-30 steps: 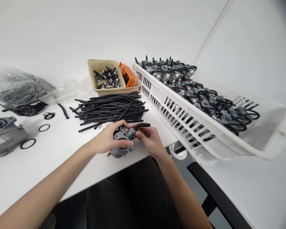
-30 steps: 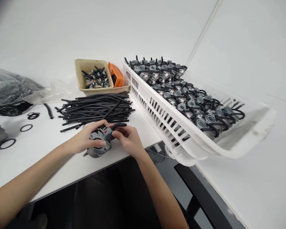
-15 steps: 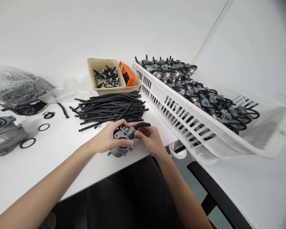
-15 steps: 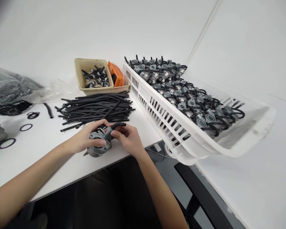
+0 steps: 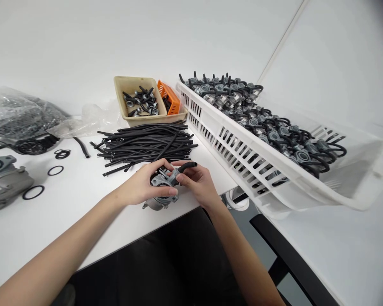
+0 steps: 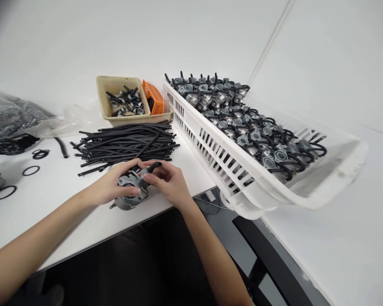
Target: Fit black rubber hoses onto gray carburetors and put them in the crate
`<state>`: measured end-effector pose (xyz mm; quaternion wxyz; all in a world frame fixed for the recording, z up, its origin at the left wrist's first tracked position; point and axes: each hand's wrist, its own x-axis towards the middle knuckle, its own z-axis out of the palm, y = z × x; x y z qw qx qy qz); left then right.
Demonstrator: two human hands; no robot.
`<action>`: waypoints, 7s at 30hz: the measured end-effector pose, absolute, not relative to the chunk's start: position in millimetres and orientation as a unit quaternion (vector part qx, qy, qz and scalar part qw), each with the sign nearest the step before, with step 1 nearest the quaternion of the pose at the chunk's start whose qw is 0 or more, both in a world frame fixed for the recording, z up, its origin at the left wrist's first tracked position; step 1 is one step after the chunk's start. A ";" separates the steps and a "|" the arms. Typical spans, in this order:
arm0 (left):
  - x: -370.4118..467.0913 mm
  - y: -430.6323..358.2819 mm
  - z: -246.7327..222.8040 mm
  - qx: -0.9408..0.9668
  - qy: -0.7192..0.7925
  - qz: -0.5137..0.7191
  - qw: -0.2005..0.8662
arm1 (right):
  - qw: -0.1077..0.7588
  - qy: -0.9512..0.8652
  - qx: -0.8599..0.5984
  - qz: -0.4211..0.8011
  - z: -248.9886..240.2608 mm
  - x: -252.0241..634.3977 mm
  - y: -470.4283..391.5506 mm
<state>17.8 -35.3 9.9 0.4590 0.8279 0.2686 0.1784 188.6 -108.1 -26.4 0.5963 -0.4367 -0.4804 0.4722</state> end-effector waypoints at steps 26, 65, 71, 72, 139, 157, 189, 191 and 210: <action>19.2 -35.5 9.7 0.825 0.248 0.184 0.473 | 0.586 -0.483 -0.453 0.467 -27.4 188.8 -105.0; 17.1 -31.0 5.4 0.818 0.252 0.180 0.485 | 0.607 -0.469 -0.373 0.522 -23.9 193.5 -114.2; 17.1 -30.7 5.4 0.820 0.249 0.182 0.482 | 0.612 -0.462 -0.372 0.523 -25.0 192.7 -114.2; 17.2 -30.5 5.0 0.820 0.249 0.183 0.482 | 0.612 -0.462 -0.374 0.521 -25.5 192.7 -113.9; 16.9 -27.8 1.3 0.805 0.234 0.183 0.514 | 0.617 -0.472 -0.375 0.506 -30.7 196.4 -115.1; 15.6 -27.7 1.5 0.813 0.236 0.180 0.502 | 0.595 -0.458 -0.413 0.515 -28.3 193.8 -113.7; 19.7 -34.7 6.8 0.838 0.244 0.185 0.451 | 0.587 -0.478 -0.448 0.475 -27.8 188.9 -109.0; 19.5 -34.8 6.7 0.836 0.243 0.183 0.456 | 0.588 -0.477 -0.448 0.475 -27.7 188.9 -108.3; 18.7 -29.5 2.8 0.799 0.231 0.177 0.527 | 0.606 -0.451 -0.398 0.521 -25.5 190.0 -110.2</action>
